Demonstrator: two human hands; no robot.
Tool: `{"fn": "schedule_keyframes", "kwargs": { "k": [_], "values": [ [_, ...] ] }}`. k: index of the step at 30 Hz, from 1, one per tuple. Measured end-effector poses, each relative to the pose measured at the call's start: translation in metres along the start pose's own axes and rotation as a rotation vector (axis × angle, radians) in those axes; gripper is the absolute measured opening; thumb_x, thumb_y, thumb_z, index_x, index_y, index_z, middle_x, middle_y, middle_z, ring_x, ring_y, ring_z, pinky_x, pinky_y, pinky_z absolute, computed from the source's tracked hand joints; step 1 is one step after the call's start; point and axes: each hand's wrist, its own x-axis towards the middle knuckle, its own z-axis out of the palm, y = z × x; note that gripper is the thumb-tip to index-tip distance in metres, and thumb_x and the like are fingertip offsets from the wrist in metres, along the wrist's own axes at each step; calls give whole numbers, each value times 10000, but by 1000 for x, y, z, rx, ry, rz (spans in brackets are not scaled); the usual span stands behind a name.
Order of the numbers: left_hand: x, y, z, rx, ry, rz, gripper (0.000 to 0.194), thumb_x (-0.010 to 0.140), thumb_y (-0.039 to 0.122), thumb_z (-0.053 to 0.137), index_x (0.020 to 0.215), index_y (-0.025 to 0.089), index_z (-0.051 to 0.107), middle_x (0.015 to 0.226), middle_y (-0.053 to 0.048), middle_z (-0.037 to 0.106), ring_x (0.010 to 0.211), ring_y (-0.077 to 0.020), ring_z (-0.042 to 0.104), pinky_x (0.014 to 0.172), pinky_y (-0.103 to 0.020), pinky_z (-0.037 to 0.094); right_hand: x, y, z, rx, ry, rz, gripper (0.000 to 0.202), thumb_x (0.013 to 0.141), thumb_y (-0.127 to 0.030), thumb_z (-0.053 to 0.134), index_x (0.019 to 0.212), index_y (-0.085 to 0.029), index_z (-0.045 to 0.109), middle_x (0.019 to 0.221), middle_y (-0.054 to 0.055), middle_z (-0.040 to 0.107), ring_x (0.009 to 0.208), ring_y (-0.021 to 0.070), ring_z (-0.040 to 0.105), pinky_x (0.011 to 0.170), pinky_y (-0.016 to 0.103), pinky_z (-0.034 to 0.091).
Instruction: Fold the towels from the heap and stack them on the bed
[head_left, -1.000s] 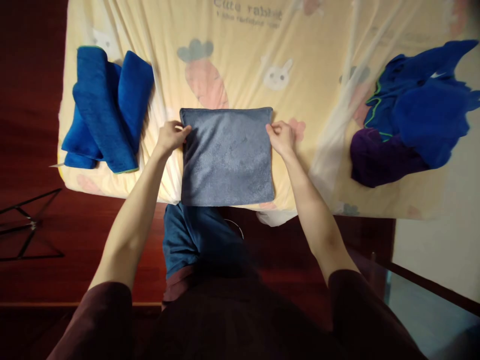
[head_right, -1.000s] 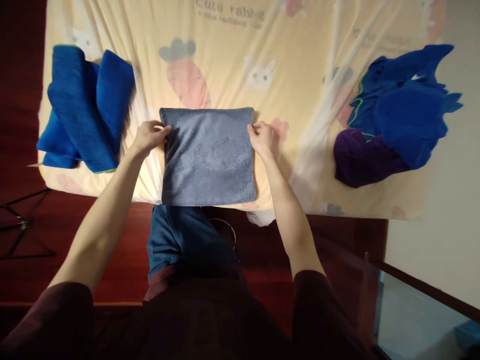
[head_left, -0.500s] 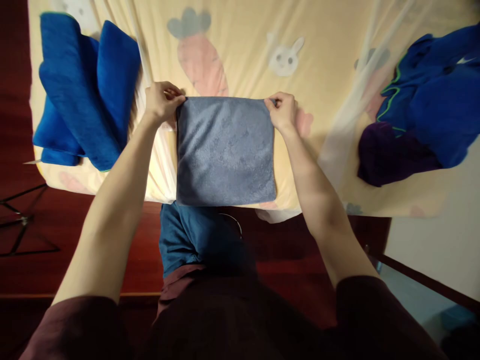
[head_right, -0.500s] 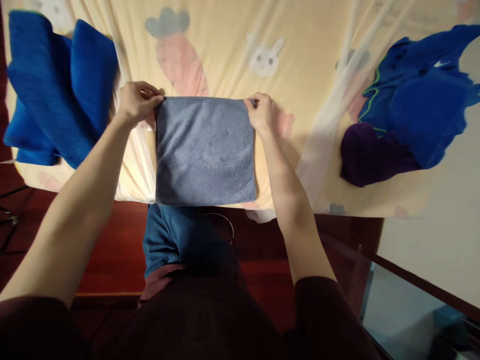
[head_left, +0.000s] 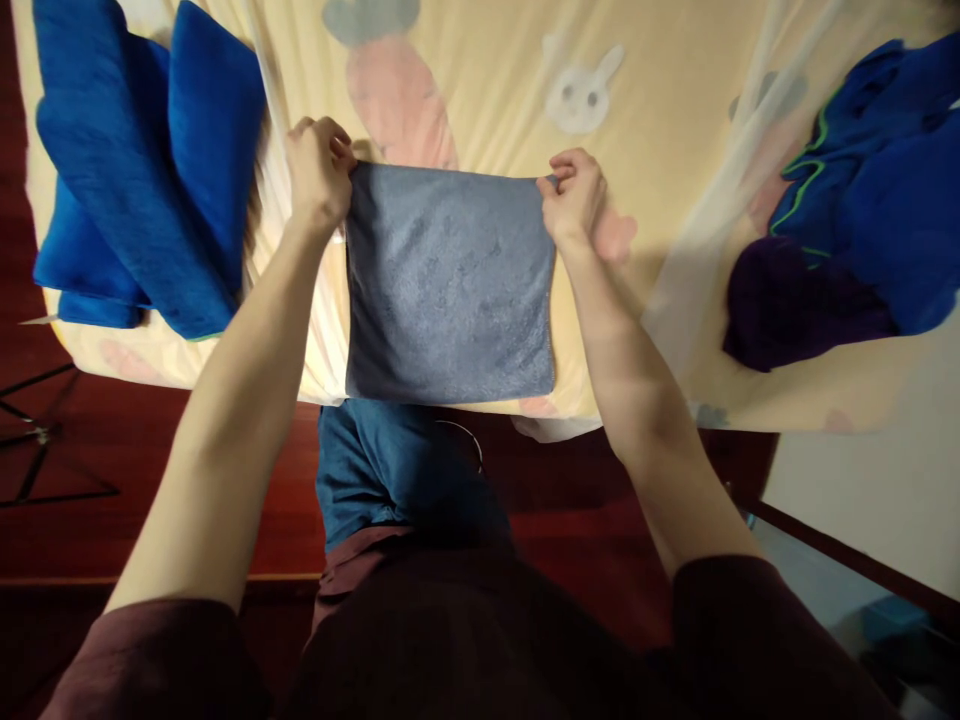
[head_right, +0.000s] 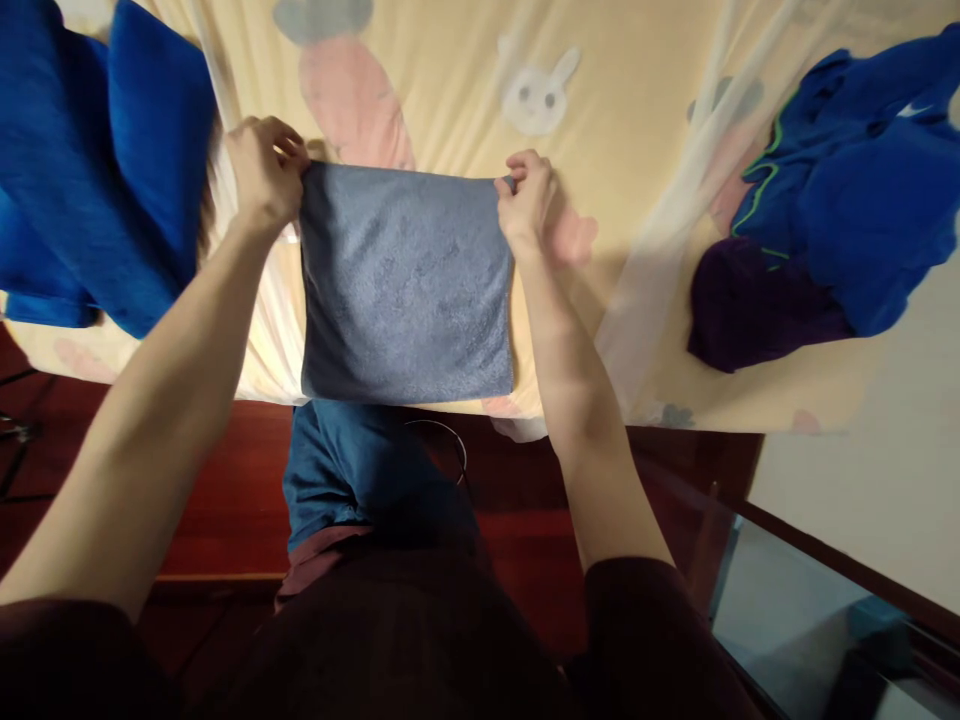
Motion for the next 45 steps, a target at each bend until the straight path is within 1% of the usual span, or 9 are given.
{"fn": "schedule_keyframes", "kwargs": {
  "k": [3, 6, 12, 17, 20, 23, 28, 33, 45],
  "values": [
    [-32, 21, 14, 76, 60, 236, 374, 1041, 339, 524, 1354, 156, 616, 1500, -91, 515, 1435, -254, 432, 1221, -523, 346, -33, -31, -5, -67, 92, -212, 388, 1065, -220, 554, 1444, -142, 526, 1559, 164, 478, 1391, 276, 398, 1206, 516, 302],
    [-66, 27, 25, -15, -82, 429, 570, 981, 571, 515, 1444, 245, 571, 1624, -2, 440, 1587, -273, 209, 1311, -552, 154, -65, -47, -1, -63, -99, -441, 498, 1107, -397, 407, 1569, -211, 431, 1726, 81, 290, 1581, 302, 198, 1290, 606, 151],
    [-54, -15, 35, -126, -130, 262, 938, 779, 873, 529, 1438, 205, 558, 1617, 10, 466, 1607, -128, -63, 1305, -411, 3, -56, 0, 19, -30, -217, -346, 679, 1039, -694, 373, 1597, -311, 417, 1640, 41, 449, 1649, 280, 85, 1322, 607, 157],
    [-55, -8, 31, -35, -115, 265, 953, 928, 774, 448, 1597, 107, 319, 1730, 28, 263, 1584, -109, -50, 1301, -414, -171, -53, 2, 12, -71, -106, -286, 653, 1118, -548, 317, 1630, -143, 308, 1737, 101, 272, 1632, 275, 34, 1291, 663, -33],
    [-97, 5, 30, -34, -151, 318, 892, 950, 744, 447, 1597, 132, 391, 1724, 0, 299, 1629, -199, -25, 1326, -466, -115, -95, -16, 1, -97, -96, -398, 622, 1111, -503, 335, 1664, -227, 273, 1753, 31, 242, 1648, 279, 2, 1313, 636, -63],
    [-150, 2, 30, -59, -221, 378, 836, 965, 710, 442, 1583, 146, 459, 1710, -71, 336, 1639, -304, 99, 1335, -528, 11, -146, -14, -9, -149, -269, -532, 648, 1092, -507, 323, 1688, -264, 240, 1746, 31, 267, 1659, 302, 39, 1329, 662, 24],
    [-203, -15, 20, -55, -169, 322, 753, 993, 629, 462, 1601, 184, 453, 1722, -102, 304, 1632, -312, 159, 1340, -507, 56, -188, 15, -18, -140, -316, -477, 667, 1079, -473, 353, 1702, -298, 190, 1767, 23, 201, 1654, 315, 89, 1329, 676, 45],
    [-245, -12, 16, -15, -209, 428, 709, 1009, 554, 491, 1612, 185, 442, 1724, -103, 289, 1633, -317, 153, 1340, -540, 73, -225, 10, -23, -134, -312, -529, 765, 1040, -427, 499, 1709, -247, 175, 1770, 57, 158, 1652, 354, 68, 1322, 702, 48],
    [-352, -91, -10, 217, -67, 355, 695, 1072, 464, 354, 1685, 154, 248, 1732, -144, 250, 1626, -305, 183, 1327, -544, 224, -313, 96, -45, -47, -181, -597, 643, 1074, -436, 438, 1663, -196, 345, 1714, 85, 327, 1622, 276, 256, 1332, 573, 249]
  ]
}}
